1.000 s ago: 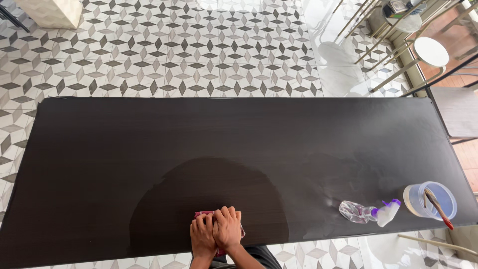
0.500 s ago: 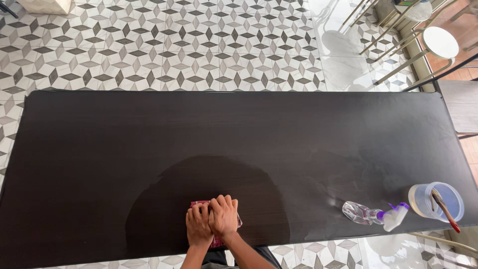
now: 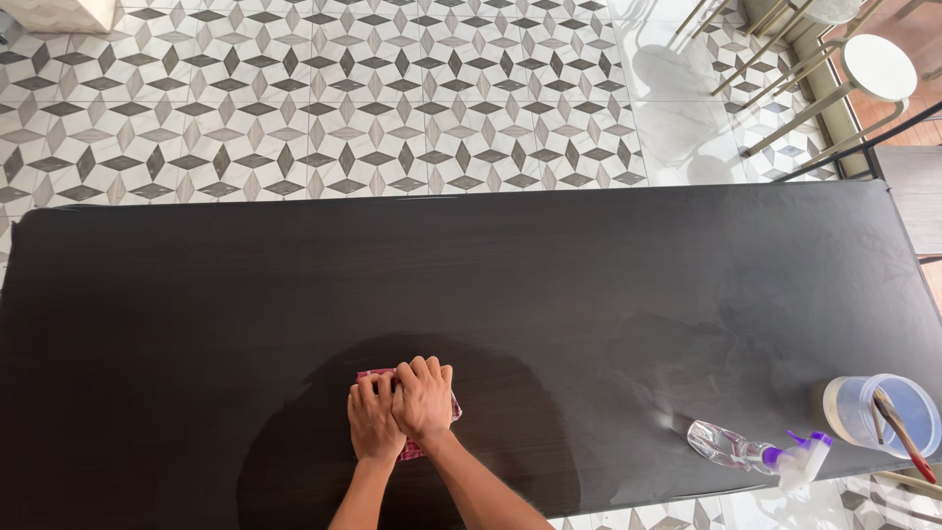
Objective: The person wipes a black table surface with a red cloth, then uses brushes to apply a liquid from a plastic container to a glass pane placed on the table, and finishes by wiping the pane with the cloth.
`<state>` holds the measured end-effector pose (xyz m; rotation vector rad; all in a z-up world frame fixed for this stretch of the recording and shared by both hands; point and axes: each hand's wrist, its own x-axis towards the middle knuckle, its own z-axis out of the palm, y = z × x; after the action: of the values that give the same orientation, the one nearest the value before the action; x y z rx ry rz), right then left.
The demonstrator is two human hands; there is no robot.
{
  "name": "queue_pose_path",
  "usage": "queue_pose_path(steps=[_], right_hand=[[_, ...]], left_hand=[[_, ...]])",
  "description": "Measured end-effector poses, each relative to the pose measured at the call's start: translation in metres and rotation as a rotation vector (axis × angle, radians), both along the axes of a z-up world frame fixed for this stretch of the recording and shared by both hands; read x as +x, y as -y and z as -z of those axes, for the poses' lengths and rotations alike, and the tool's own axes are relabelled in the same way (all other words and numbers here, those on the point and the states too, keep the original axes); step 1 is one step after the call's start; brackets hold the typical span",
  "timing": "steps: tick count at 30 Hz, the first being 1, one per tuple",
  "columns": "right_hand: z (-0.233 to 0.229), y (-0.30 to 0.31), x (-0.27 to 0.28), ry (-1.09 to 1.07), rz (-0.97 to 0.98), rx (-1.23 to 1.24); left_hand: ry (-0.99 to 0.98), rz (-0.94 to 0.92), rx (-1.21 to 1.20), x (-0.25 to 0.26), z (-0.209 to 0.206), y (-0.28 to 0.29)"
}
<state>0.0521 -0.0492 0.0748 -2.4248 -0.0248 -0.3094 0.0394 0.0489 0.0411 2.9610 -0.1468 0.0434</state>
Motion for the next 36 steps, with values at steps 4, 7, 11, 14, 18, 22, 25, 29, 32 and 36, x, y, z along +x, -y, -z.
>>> queue_pose_path(steps=[4,7,11,14,18,22,25,29,32,36], right_hand=[[0.000,0.001,-0.004,0.035,-0.022,-0.003],[-0.003,0.005,-0.021,0.043,-0.061,0.000],[-0.005,0.009,-0.064,0.019,-0.082,-0.004],[-0.005,0.009,-0.102,-0.014,-0.069,-0.003],[-0.004,0.010,-0.136,-0.058,-0.067,0.016],[-0.001,0.006,-0.150,-0.062,-0.041,-0.003],[-0.001,0.008,-0.147,-0.072,-0.039,-0.012],[-0.003,0.003,-0.142,-0.095,-0.025,-0.021],[-0.005,0.003,-0.138,-0.087,-0.031,-0.017],[-0.003,0.002,-0.129,-0.044,-0.039,-0.026]], left_hand=[[0.102,0.001,-0.019,-0.006,0.003,-0.001],[0.106,-0.023,-0.022,-0.027,0.003,0.001],[0.080,-0.031,-0.039,-0.071,0.002,0.003],[0.063,0.009,-0.067,-0.107,-0.001,0.002],[0.045,0.032,-0.141,-0.135,-0.001,0.000],[0.022,0.031,-0.188,-0.148,0.002,-0.004],[-0.021,0.045,-0.148,-0.146,0.002,-0.004],[-0.113,0.066,-0.066,-0.140,-0.002,-0.007],[-0.204,0.059,-0.025,-0.135,-0.006,-0.005],[-0.122,0.047,-0.062,-0.128,-0.006,-0.006]])
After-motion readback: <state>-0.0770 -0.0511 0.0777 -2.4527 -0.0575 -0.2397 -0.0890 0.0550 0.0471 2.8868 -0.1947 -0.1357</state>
